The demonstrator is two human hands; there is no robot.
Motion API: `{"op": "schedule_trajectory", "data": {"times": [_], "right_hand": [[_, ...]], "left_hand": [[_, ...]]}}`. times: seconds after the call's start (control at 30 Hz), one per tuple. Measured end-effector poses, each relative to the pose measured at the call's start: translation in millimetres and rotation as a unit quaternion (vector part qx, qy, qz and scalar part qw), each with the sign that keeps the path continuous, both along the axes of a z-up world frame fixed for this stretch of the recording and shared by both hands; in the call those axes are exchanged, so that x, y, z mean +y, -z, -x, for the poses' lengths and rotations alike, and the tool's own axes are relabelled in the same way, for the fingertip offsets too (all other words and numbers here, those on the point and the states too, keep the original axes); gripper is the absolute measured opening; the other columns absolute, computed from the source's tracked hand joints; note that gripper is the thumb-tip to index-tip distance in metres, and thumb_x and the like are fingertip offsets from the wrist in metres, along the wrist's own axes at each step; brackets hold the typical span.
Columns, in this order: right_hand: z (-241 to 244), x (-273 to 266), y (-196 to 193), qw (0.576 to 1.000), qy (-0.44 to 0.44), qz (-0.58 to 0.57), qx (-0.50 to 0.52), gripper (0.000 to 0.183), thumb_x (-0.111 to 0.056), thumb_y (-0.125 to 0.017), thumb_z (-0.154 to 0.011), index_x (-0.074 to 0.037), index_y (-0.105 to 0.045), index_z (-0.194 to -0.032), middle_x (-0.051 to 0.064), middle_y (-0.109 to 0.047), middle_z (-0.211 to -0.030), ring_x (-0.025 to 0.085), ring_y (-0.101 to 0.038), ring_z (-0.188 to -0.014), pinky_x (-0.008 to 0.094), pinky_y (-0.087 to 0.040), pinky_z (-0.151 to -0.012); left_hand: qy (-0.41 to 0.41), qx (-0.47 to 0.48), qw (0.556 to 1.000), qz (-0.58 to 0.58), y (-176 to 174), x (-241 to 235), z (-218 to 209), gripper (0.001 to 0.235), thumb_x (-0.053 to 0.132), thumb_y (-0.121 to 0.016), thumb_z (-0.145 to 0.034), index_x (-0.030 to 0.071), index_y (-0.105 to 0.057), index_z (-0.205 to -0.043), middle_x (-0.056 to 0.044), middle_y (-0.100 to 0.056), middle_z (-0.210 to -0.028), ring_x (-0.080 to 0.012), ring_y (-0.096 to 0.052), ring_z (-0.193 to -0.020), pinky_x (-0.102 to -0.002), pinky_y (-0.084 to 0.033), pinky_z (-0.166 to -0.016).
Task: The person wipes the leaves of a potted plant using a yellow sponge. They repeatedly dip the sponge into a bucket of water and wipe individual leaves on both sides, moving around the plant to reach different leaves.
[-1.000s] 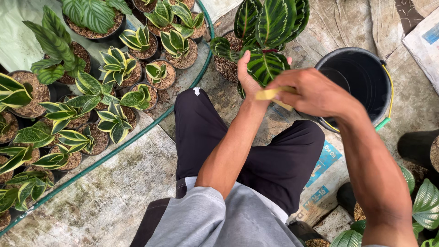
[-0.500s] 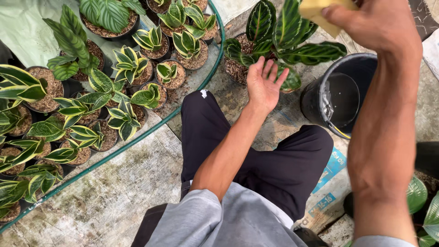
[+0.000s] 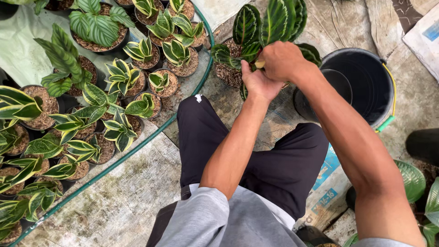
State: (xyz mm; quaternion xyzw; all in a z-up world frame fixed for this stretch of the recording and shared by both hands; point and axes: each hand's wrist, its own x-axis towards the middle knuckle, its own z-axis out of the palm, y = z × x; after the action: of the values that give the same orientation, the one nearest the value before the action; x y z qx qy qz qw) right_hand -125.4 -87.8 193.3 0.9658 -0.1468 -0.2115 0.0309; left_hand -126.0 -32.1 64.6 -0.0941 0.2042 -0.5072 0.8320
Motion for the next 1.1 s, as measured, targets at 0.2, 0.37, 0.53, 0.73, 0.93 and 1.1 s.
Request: {"op": "schedule_trajectory", "data": {"times": [0.2,0.37,0.53,0.73,0.93,1.1], "right_hand": [[57,4,-62,0.956,-0.024,-0.197,-0.216,0.027,-0.012,-0.073,-0.090,-0.009,-0.078,-0.116,0.017,-0.075,-0.100,0.030,-0.072,-0.085,0.043,-0.057,-0.078],[161,-23,-104,0.785,0.137,-0.302,-0.523,0.020,-0.008,-0.070,-0.108,0.001,-0.069,-0.126,0.012,-0.072,-0.109,0.018,-0.069,-0.096,0.029,-0.056,-0.086],[188,-56,-36,0.491,0.261,-0.457,-0.694,0.018,0.000,-0.067,-0.105,0.001,-0.065,-0.122,0.012,-0.072,-0.111,0.019,-0.071,-0.091,0.035,-0.061,-0.077],[147,-50,72,0.453,0.444,-0.499,-0.590,0.024,-0.006,-0.068,-0.092,-0.001,-0.068,-0.116,0.011,-0.074,-0.103,0.019,-0.075,-0.085,0.036,-0.066,-0.066],[105,-26,130,0.433,0.541,-0.516,-0.504,0.026,-0.013,-0.068,-0.093,-0.001,-0.069,-0.116,0.013,-0.075,-0.101,0.022,-0.076,-0.084,0.034,-0.066,-0.063],[68,-23,151,0.420,0.545,-0.499,-0.528,0.023,-0.010,-0.070,-0.088,-0.002,-0.070,-0.110,0.010,-0.076,-0.095,0.021,-0.075,-0.081,0.032,-0.063,-0.065]], "left_hand": [[0.041,-0.052,0.994,-0.082,-4,11,-8,0.101,0.081,-0.041,-0.096,0.001,-0.033,-0.157,-0.020,-0.039,-0.157,-0.0339,-0.041,-0.140,-0.050,-0.035,-0.114],[0.029,-0.381,0.839,-0.388,-6,55,-4,0.056,0.035,-0.057,-0.100,-0.003,-0.051,-0.141,-0.027,-0.056,-0.139,-0.0341,-0.059,-0.123,-0.052,-0.058,-0.100],[-0.177,-0.690,0.586,-0.386,-34,58,-36,0.036,0.009,-0.057,-0.101,0.003,-0.062,-0.136,-0.017,-0.072,-0.128,-0.0254,-0.071,-0.115,-0.040,-0.057,-0.105],[-0.125,-0.860,0.313,-0.382,-92,-1,-81,0.030,0.032,-0.062,-0.098,0.009,-0.078,-0.111,-0.009,-0.080,-0.098,-0.0221,-0.074,-0.086,-0.041,-0.058,-0.077],[0.162,-0.897,0.193,-0.364,-87,-48,-112,0.066,0.061,-0.040,-0.102,0.007,-0.077,-0.102,-0.012,-0.072,-0.079,-0.0202,-0.066,-0.073,-0.045,-0.050,-0.072],[0.324,-0.881,0.131,-0.320,-43,-72,-121,0.102,0.079,-0.019,-0.103,-0.009,-0.068,-0.109,-0.019,-0.070,-0.087,-0.0260,-0.060,-0.074,-0.048,-0.061,-0.077]]}}
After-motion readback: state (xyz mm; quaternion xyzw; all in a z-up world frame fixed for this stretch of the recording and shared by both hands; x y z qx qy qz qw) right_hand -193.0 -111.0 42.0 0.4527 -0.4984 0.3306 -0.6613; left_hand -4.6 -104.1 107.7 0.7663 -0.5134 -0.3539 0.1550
